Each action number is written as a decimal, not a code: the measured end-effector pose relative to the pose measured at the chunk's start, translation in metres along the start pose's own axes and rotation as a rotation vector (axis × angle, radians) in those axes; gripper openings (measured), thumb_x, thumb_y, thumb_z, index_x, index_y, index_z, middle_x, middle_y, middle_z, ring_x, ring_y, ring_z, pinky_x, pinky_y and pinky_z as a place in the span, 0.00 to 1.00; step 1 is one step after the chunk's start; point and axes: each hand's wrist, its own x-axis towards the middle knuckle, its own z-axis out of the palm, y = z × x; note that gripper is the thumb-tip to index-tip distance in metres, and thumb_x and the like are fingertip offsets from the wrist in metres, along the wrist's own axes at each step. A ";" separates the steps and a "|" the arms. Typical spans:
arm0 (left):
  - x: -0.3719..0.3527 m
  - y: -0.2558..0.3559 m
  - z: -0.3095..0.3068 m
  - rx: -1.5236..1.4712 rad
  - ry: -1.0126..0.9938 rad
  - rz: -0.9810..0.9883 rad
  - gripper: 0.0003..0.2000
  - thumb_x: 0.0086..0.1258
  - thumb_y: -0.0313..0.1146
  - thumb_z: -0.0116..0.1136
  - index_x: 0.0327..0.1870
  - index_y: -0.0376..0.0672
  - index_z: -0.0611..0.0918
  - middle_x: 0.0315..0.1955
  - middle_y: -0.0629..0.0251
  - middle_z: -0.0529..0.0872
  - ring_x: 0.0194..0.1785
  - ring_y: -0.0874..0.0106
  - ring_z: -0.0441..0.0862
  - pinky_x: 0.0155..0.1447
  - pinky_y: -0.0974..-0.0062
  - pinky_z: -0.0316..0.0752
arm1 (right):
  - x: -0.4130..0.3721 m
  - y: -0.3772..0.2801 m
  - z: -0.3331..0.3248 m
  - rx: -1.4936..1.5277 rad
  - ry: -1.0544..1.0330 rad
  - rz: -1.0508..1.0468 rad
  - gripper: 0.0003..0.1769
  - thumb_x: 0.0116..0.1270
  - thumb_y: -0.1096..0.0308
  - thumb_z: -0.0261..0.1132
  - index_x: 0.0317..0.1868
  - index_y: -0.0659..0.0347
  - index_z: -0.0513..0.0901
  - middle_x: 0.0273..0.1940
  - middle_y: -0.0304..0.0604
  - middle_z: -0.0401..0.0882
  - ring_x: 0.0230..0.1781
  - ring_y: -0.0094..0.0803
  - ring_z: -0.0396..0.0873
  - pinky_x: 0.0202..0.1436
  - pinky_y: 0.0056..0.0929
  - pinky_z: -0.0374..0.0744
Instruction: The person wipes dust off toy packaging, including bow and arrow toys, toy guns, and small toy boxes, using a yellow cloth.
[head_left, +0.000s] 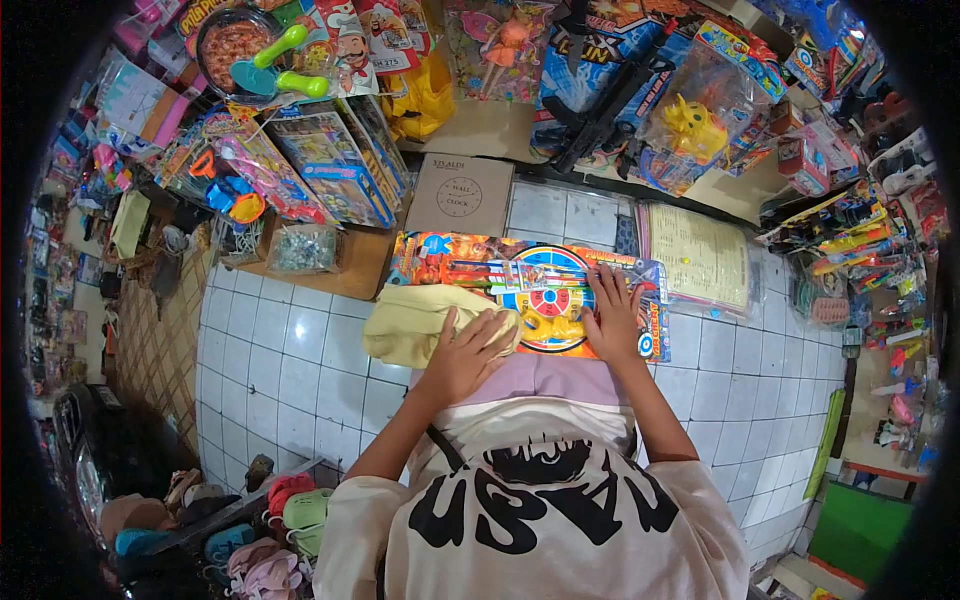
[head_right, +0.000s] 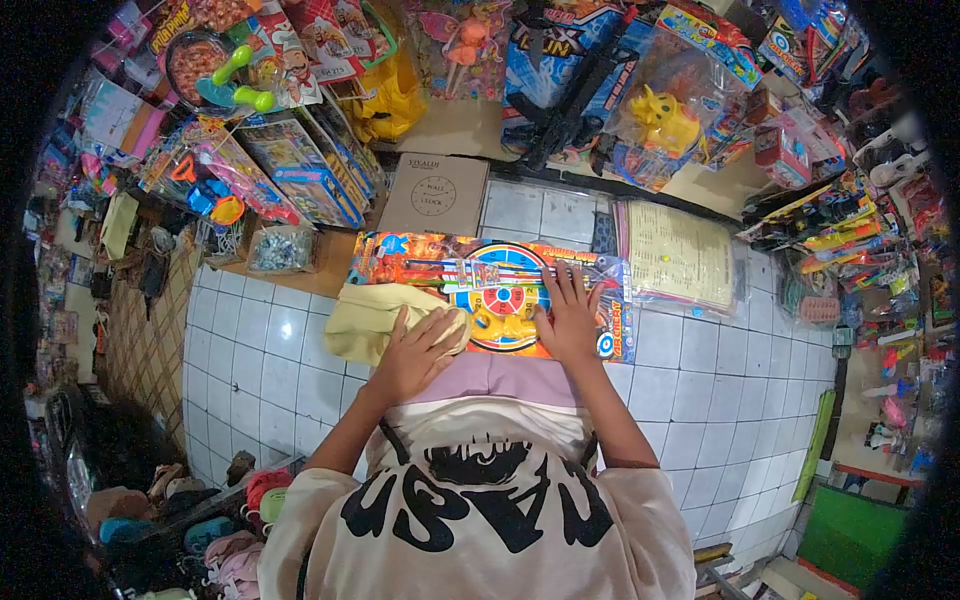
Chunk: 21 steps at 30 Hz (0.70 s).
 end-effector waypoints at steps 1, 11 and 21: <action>-0.002 0.000 -0.001 -0.017 -0.013 -0.015 0.22 0.69 0.43 0.48 0.65 0.57 0.69 0.68 0.71 0.62 0.71 0.69 0.57 0.73 0.50 0.38 | -0.001 -0.002 0.001 -0.003 0.005 0.003 0.34 0.60 0.58 0.56 0.68 0.53 0.63 0.70 0.48 0.55 0.73 0.47 0.48 0.70 0.63 0.36; -0.040 -0.071 -0.012 0.077 0.034 -0.131 0.15 0.70 0.42 0.47 0.52 0.53 0.81 0.63 0.67 0.70 0.68 0.64 0.62 0.73 0.59 0.49 | 0.000 -0.006 0.003 0.013 0.008 0.019 0.34 0.60 0.58 0.56 0.68 0.53 0.62 0.70 0.48 0.56 0.72 0.48 0.48 0.70 0.63 0.34; 0.000 -0.059 -0.001 -0.228 0.142 -0.098 0.15 0.68 0.40 0.49 0.52 0.48 0.80 0.55 0.67 0.76 0.61 0.64 0.69 0.69 0.55 0.53 | -0.001 -0.004 0.007 -0.024 0.038 0.022 0.34 0.61 0.58 0.56 0.69 0.52 0.62 0.70 0.46 0.55 0.72 0.49 0.49 0.69 0.64 0.36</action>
